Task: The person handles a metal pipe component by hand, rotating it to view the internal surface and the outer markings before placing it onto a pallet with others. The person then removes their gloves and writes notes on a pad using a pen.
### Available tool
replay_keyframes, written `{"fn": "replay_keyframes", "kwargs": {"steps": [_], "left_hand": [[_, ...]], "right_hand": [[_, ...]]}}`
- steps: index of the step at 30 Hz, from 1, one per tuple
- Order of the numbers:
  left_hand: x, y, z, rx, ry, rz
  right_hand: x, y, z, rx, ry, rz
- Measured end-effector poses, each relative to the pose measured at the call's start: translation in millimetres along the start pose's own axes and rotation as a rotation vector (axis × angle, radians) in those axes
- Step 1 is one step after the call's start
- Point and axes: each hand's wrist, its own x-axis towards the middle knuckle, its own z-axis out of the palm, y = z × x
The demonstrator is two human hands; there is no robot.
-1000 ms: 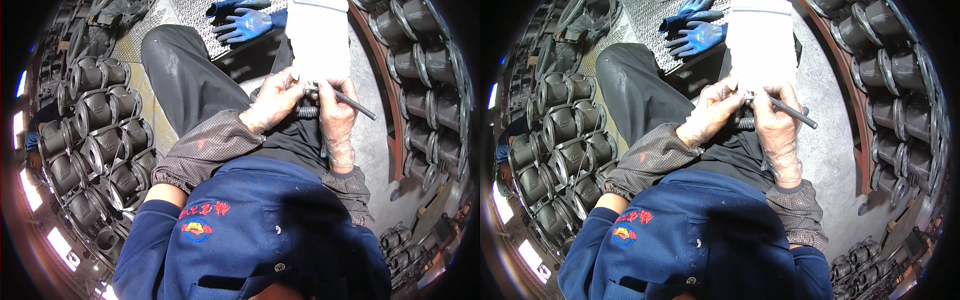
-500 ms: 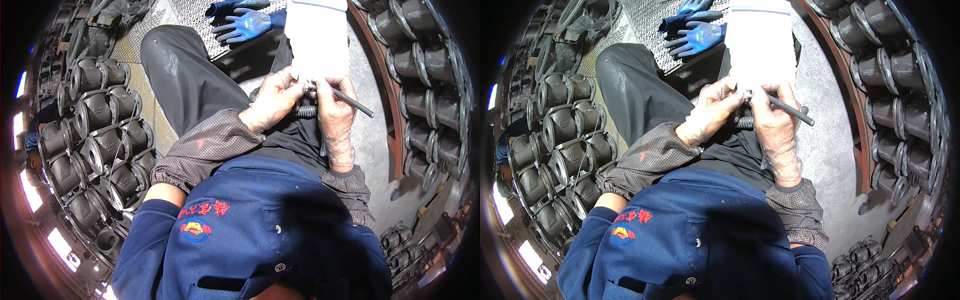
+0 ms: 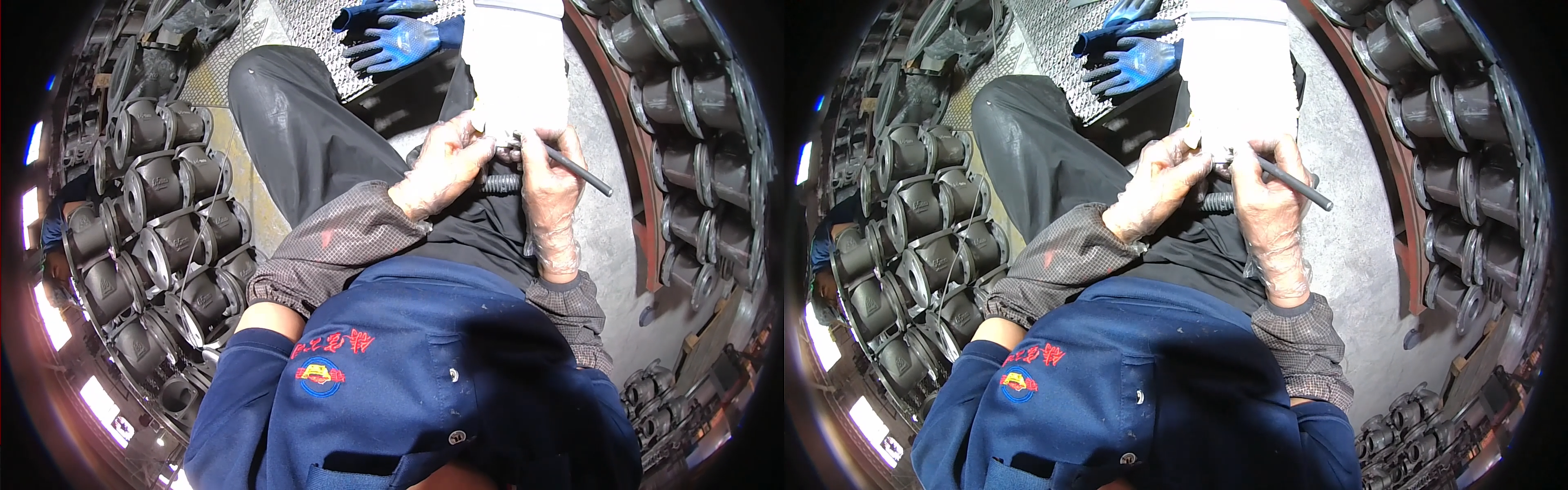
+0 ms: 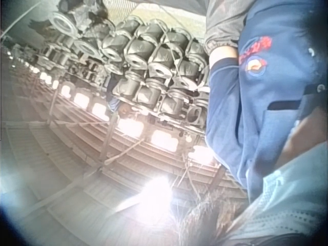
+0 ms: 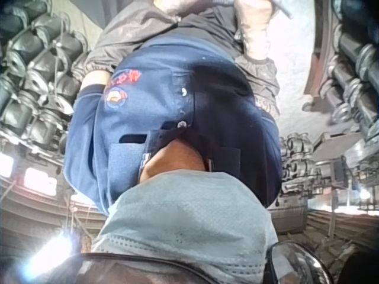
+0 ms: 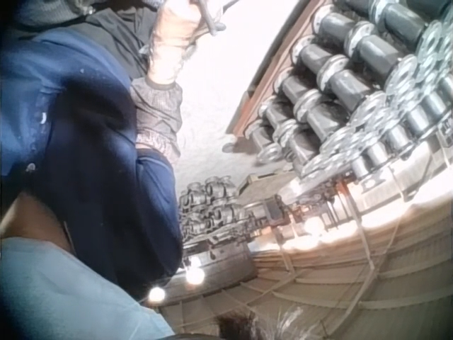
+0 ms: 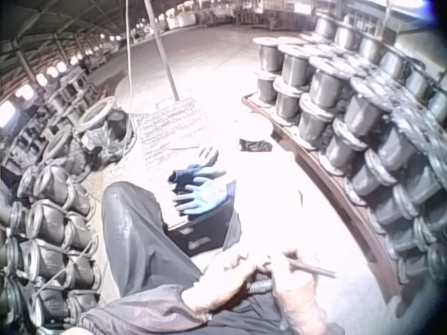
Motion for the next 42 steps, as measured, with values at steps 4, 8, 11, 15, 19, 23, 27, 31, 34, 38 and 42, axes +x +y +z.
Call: {"fn": "replay_keyframes", "kwargs": {"steps": [4, 8, 11, 15, 19, 23, 27, 31, 34, 38, 42], "left_hand": [[-2.2, 2.2, -1.4, 0.013, 0.022, -0.037], [-0.6, 5.6, 1.4, 0.001, 0.011, -0.038], [0.7, 1.8, 0.2, 0.017, 0.007, -0.024], [0.1, 3.0, 0.3, -0.032, 0.021, -0.047], [-0.9, 6.6, 1.7, -0.013, 0.019, -0.061], [0.1, 6.0, 1.0, -0.022, 0.022, -0.054], [-1.6, 9.3, 2.4, -0.046, 0.006, -0.058], [-0.3, 6.3, 1.1, -0.014, 0.027, -0.082], [-0.4, 6.0, 0.8, -0.006, 0.016, -0.055], [0.7, 6.4, 2.9, -0.03, 0.023, -0.048], [0.6, 9.5, 2.8, -0.023, 0.004, -0.051]], "right_hand": [[0.9, 0.8, 1.5, -0.044, -0.018, -0.055], [-1.5, -0.9, 0.9, 0.101, -0.008, 0.044], [-0.3, -1.5, 0.7, 0.072, -0.003, 0.037], [-0.8, -4.6, 1.9, 0.073, 0.01, 0.034], [-0.1, -0.3, 0.7, -0.013, 0.022, -0.011], [-1.4, -3.8, -1.4, 0.04, -0.03, 0.119], [0.0, -0.5, -0.3, -0.008, 0.027, -0.013], [-0.2, -0.3, 0.4, 0.012, 0.042, 0.053], [0.1, 0.6, -1.0, -0.051, 0.017, 0.005], [-0.5, 0.4, -0.5, 0.02, 0.013, 0.024], [-0.8, -0.8, -1.1, 0.046, -0.011, 0.088]]}}
